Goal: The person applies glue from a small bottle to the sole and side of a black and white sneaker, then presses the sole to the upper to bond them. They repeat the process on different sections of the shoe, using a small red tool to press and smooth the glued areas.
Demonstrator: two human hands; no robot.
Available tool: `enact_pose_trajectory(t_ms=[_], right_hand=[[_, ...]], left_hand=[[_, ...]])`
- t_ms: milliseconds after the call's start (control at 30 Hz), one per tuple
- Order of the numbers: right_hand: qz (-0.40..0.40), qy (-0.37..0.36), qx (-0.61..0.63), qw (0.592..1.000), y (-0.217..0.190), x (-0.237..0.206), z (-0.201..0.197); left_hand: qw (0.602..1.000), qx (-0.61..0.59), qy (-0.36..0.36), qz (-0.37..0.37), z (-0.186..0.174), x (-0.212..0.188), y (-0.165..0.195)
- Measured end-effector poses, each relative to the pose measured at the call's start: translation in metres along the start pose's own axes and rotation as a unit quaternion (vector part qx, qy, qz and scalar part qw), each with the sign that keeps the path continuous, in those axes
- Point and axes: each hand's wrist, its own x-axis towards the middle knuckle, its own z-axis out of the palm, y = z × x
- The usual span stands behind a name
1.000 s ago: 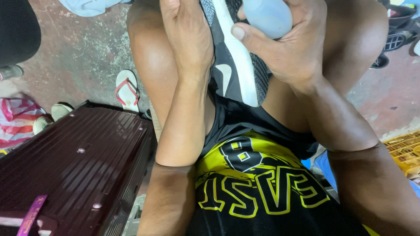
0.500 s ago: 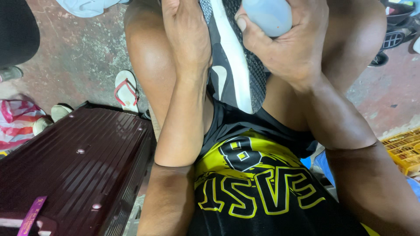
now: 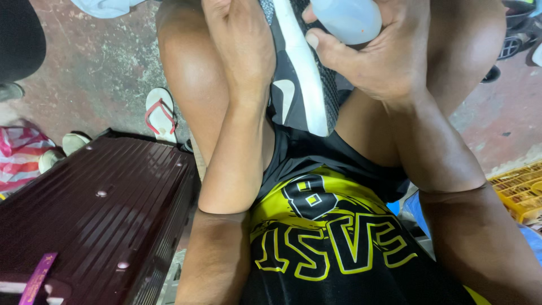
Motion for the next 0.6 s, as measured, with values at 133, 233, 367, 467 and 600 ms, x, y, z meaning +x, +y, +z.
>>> enact_pose_trajectory(t_ms=[133,233,367,467,600], right_hand=[[-0.035,0.003,-0.031,0.999,-0.0015,0.0021,0.0003],[-0.049,0.017,-0.069,0.996,-0.0034,0.0021,0.0015],[-0.067,0.02,-0.094,0.993,-0.0046,0.0031,0.0013],[-0.069,0.017,-0.093,0.993,-0.0042,0.0034,0.0007],[-0.064,0.016,-0.092,0.993,-0.0043,0.0019,0.0006]], left_hand=[[1.0,-0.003,-0.007,0.008,0.0,-0.0007,0.0008],[1.0,-0.005,-0.012,0.016,0.0,-0.0008,0.0014],[0.999,-0.015,-0.019,0.024,0.0001,-0.0009,0.0011],[0.999,-0.021,-0.022,0.03,-0.0001,-0.0004,0.0002],[0.999,-0.006,-0.016,0.033,-0.0007,-0.0012,0.0002]])
